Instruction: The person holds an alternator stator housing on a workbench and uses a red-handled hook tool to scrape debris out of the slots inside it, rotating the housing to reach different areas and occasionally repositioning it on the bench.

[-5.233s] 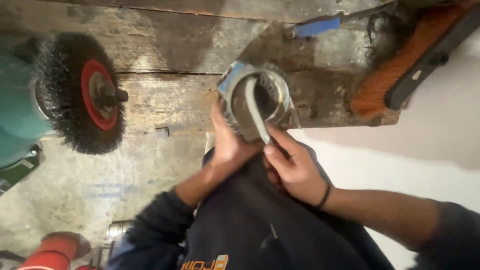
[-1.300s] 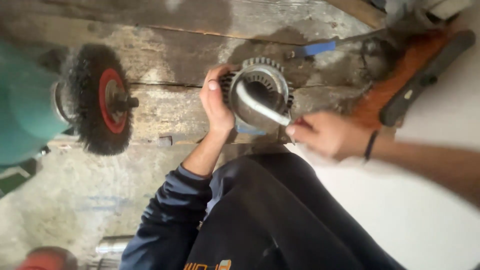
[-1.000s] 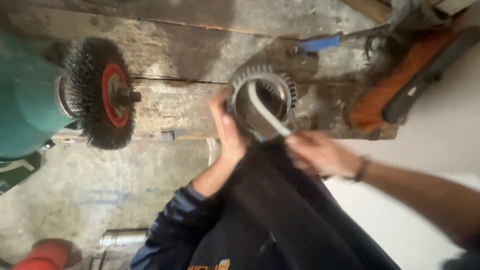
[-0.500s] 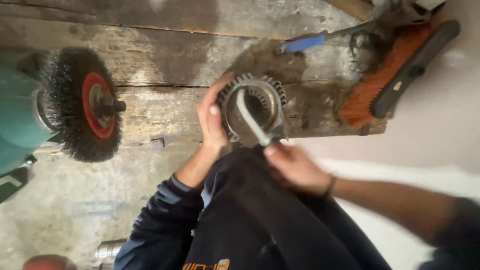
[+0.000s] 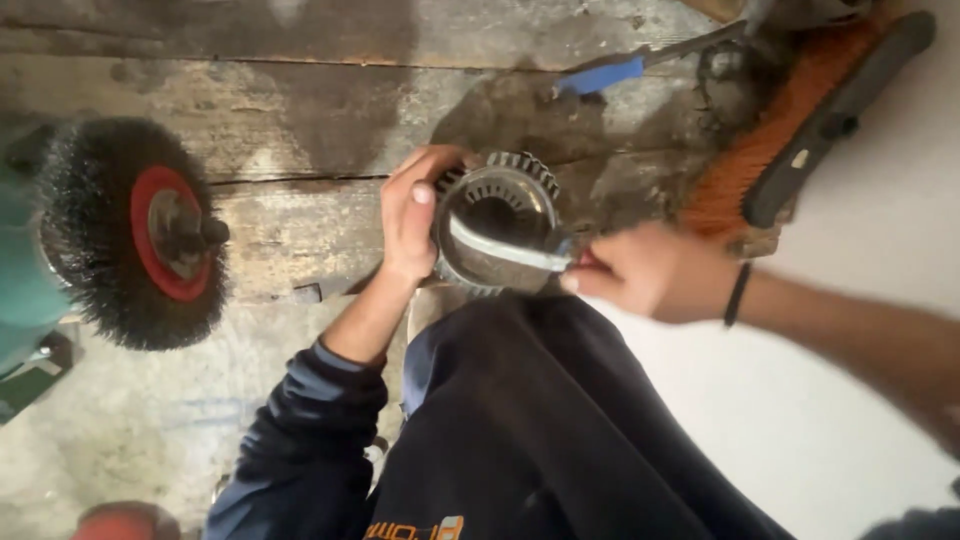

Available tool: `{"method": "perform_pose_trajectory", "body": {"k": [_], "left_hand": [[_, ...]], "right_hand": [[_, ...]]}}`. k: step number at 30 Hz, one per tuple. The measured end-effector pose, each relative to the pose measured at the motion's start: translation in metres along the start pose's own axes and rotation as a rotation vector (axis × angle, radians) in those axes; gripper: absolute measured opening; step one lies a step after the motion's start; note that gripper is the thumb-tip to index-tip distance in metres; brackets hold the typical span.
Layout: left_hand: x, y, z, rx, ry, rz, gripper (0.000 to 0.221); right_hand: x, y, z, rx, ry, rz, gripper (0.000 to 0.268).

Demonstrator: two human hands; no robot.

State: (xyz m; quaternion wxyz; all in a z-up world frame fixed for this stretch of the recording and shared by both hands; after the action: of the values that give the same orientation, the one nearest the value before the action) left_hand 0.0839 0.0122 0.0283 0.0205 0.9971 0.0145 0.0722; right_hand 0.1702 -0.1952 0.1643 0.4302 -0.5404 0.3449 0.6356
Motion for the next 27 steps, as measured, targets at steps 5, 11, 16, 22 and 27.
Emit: {"method": "perform_pose_trajectory", "body": {"k": [5,11,16,22,27], "left_hand": [[-0.03,0.033,-0.013,0.106,-0.022,-0.34,0.073],[-0.042,0.035,-0.013,0.14,-0.046,-0.559,0.066],[0.019,-0.02,0.008,0.147,0.081,-0.079,0.067],[0.004,-0.008,0.002,-0.175,-0.035,0.037,0.071],[-0.033,0.041,-0.028,0.009,-0.054,-0.384,0.071]], "right_hand": [[0.053,0.094,-0.001,0.837,-0.218,-0.057,0.041],[0.001,0.007,-0.009,0.613,-0.068,-0.002,0.031],[-0.037,-0.06,0.035,-0.448,0.24,0.095,0.044],[0.03,0.042,-0.011,0.36,-0.353,-0.272,0.033],[0.05,0.082,0.001,0.967,-0.315,-0.035,0.04]]}}
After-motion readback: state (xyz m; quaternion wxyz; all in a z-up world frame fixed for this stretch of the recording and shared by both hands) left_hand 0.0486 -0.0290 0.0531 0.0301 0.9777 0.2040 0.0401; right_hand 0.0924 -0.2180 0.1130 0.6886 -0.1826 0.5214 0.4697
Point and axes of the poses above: each hand's wrist, its own x-axis towards the middle knuckle, its own y-axis out of the palm, z = x × y, the point moved 3 cm from there along x, towards the middle knuckle, and after that the axes turned 15 degrees about z, right-handed, at the moved point
